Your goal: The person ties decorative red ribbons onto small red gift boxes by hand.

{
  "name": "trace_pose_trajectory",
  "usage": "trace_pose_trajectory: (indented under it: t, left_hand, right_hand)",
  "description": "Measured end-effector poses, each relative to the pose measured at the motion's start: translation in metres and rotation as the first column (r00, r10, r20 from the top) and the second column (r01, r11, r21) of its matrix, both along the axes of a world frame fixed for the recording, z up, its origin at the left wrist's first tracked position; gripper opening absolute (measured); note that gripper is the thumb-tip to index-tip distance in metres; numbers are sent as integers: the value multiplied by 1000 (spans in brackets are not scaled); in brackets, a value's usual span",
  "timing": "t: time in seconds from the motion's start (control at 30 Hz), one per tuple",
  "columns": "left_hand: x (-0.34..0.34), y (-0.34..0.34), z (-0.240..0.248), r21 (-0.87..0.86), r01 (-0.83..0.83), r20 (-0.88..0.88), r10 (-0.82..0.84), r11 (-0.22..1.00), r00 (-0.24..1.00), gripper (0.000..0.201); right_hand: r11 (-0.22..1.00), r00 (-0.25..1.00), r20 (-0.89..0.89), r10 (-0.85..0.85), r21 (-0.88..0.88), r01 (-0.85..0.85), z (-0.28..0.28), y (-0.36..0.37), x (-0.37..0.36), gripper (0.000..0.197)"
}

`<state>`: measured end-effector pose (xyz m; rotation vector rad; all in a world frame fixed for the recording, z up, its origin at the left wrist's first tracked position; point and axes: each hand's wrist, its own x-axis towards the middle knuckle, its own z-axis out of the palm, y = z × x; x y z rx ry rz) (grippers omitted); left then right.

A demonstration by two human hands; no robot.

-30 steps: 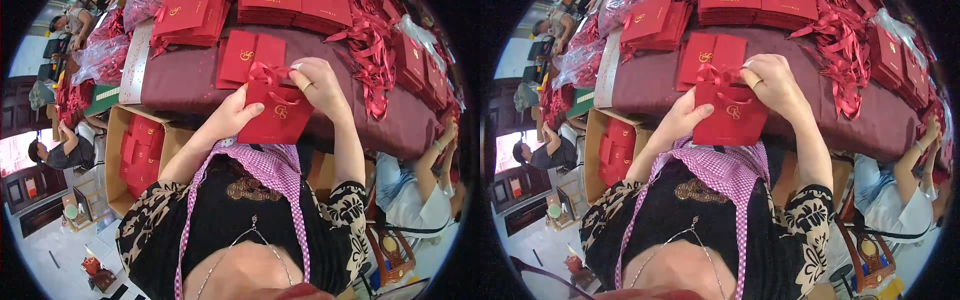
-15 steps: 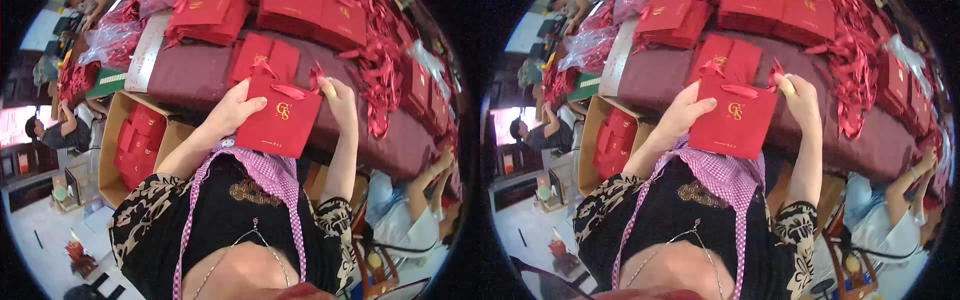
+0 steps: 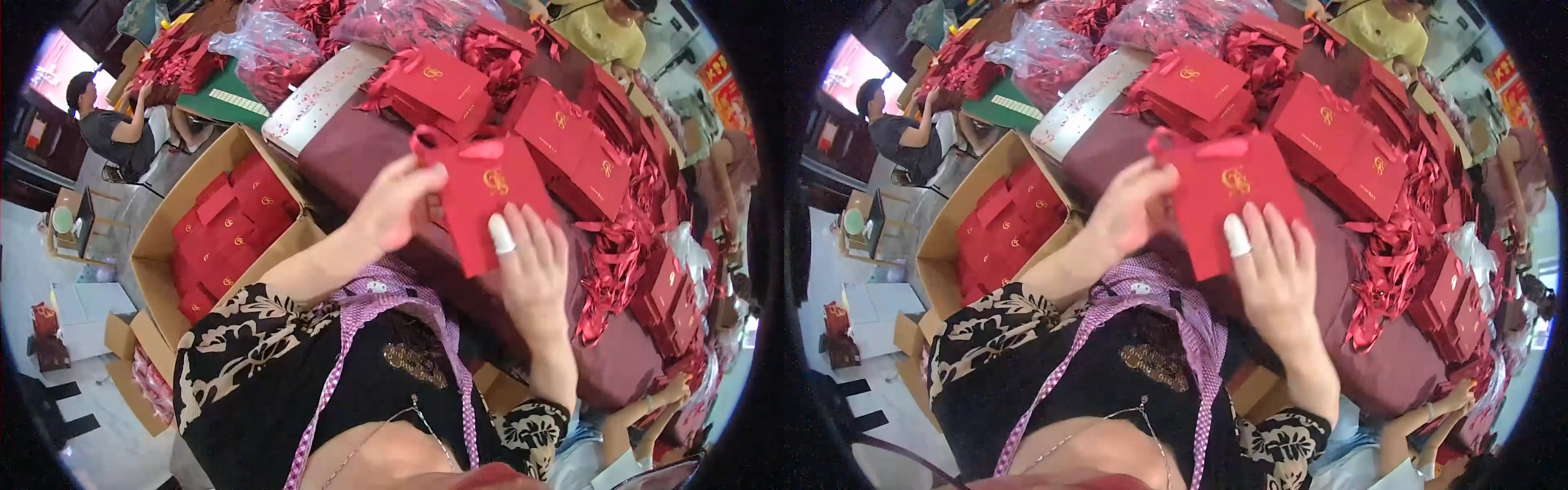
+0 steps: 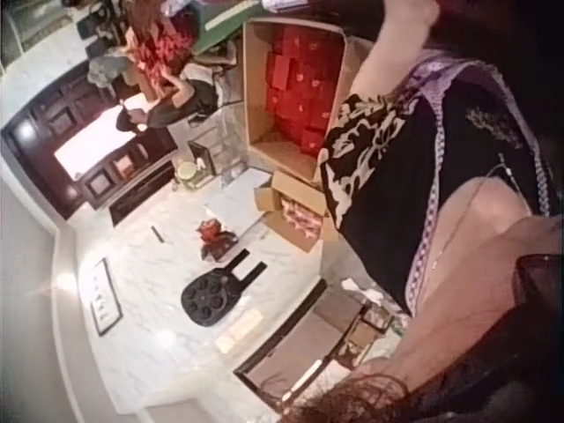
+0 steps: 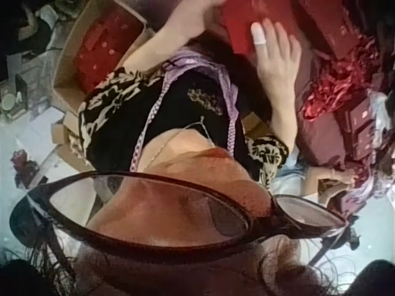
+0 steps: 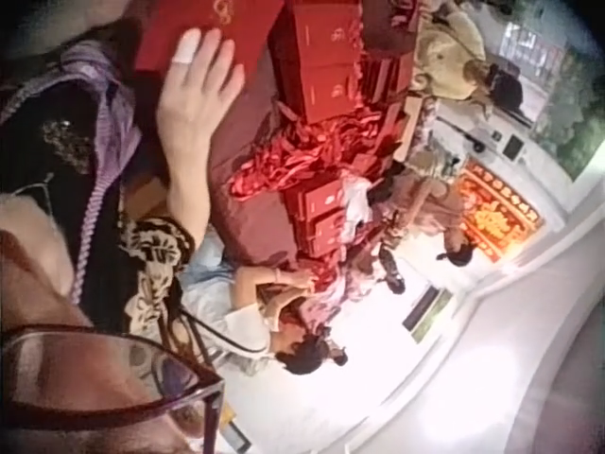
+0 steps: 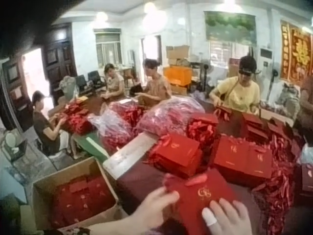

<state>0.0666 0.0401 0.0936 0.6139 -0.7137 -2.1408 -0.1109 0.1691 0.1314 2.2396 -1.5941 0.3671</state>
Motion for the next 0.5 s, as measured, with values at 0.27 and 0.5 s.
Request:
trace_pose_trajectory:
  t: [0.27,0.5]
  left_hand:
    - [36,-162,-13,-327,-400,168,469,856,867,26]
    - [50,-211,-2,-667,-607,-21,803,432,595,25]
  right_hand:
    - [985,769,623,142,-164,-49,52,-160,-44,29]
    - [900,748,507,427,-318,-298,45,-265,-39,34]
